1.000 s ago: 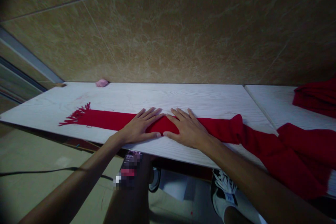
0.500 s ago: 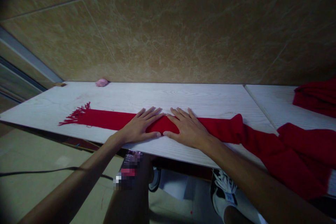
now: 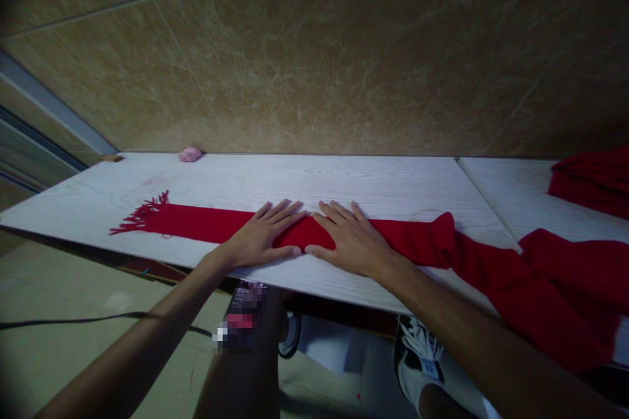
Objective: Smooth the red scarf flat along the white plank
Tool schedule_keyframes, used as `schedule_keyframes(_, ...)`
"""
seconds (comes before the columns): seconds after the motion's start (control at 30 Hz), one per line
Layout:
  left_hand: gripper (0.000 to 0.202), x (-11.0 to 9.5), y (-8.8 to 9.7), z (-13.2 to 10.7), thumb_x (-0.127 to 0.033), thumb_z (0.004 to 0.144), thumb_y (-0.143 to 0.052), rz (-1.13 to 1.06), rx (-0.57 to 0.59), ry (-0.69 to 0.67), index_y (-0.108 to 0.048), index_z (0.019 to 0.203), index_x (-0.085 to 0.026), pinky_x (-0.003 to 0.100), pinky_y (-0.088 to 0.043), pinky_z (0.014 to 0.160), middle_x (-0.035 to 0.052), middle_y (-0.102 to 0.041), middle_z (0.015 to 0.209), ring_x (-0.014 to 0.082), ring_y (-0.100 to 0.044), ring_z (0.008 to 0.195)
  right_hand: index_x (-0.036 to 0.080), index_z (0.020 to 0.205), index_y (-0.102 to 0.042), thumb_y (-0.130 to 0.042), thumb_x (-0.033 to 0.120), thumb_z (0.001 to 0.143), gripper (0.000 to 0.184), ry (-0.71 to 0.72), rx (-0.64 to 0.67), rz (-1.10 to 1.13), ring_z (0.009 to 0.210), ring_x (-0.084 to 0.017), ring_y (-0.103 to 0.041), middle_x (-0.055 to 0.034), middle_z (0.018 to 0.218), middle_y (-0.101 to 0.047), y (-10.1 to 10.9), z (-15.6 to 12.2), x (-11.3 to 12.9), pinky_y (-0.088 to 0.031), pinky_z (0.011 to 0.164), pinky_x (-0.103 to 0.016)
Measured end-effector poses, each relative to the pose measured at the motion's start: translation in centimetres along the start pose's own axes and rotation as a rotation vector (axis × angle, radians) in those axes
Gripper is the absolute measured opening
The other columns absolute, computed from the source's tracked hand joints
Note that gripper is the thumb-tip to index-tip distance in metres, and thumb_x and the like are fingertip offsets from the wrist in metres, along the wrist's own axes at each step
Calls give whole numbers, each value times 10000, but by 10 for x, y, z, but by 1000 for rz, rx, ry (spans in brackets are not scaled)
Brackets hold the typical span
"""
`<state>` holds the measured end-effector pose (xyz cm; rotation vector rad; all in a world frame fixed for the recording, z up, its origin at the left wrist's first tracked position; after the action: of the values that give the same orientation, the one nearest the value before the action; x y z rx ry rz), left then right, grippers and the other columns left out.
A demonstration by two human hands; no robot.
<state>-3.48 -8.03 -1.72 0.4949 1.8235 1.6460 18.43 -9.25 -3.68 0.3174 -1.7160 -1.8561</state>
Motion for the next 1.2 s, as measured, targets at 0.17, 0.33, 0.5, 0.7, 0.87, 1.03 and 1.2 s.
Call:
schedule_keyframes(0.17, 921, -1, 0, 0, -848, 972, -440, 2, 15, 13, -301, 1704, -308, 644, -127, 1360, 71, -232, 1792, 363, -171, 1674, 260, 1714, -316, -416, 833, 985, 932, 5, -40, 12, 1620, -326, -291, -113, 1748, -317, 1, 0, 0, -193, 1325, -627)
schedule_keyframes(0.33, 900, 1, -1, 0, -844, 971, -454, 4, -5, -3, -303, 1699, -336, 627, -129, 1364, 56, -237, 1793, 351, -192, 1672, 300, 1681, -391, -388, 850, 983, 889, 17, -16, 7, 1621, -329, -286, -80, 1752, -317, -2, -1, -3, -200, 1323, -628)
schedule_keyframes(0.5, 919, 0, 0, -1, -865, 965, -423, -2, 16, 12, -293, 1700, -330, 630, -110, 1365, 62, -217, 1796, 347, -161, 1679, 276, 1695, -363, -392, 852, 981, 919, 9, -31, 4, 1626, -321, -276, -94, 1754, -297, -1, 0, -2, -198, 1323, -633)
schedule_keyframes(0.7, 926, -3, 2, 0, -860, 967, -425, -3, 34, 27, -300, 1703, -313, 635, -101, 1366, 65, -216, 1797, 361, -156, 1677, 241, 1678, -406, -362, 845, 995, 913, 6, 44, -24, 1627, -335, -263, -126, 1746, -292, 1, 0, 1, -170, 1319, -650)
schedule_keyframes(0.87, 945, -2, 1, 1, -866, 970, -396, 0, 47, 19, -270, 1715, -299, 660, -82, 1355, 84, -201, 1798, 372, -131, 1680, 258, 1690, -379, -340, 841, 1002, 904, 6, 65, -29, 1629, -348, -247, -128, 1743, -292, 6, 0, 2, -134, 1306, -690)
schedule_keyframes(1.03, 925, -8, 10, 2, -855, 986, -364, 38, 22, 32, -268, 1721, -301, 707, 19, 1332, 76, -181, 1803, 398, -6, 1682, 255, 1711, -326, -283, 811, 1030, 881, -9, 132, -20, 1637, -380, -190, -133, 1759, -233, 19, 1, 1, -106, 1282, -739)
schedule_keyframes(1.2, 787, -20, 9, 6, -744, 1072, -256, 47, 6, 26, -257, 1723, -303, 695, 1, 1336, 53, -184, 1805, 363, -5, 1687, 230, 1719, -301, -293, 794, 1037, 885, -47, 169, -10, 1649, -362, -142, -138, 1771, -183, 23, -3, -5, -87, 1294, -708)
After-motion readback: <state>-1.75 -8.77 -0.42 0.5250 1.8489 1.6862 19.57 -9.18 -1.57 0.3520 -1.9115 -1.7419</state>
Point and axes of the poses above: each hand's wrist, its own z-axis towards the middle knuckle, its own y-axis out of the back of the hand, x = y × z, the point moved 4 cm from there along z, towards the middle knuckle
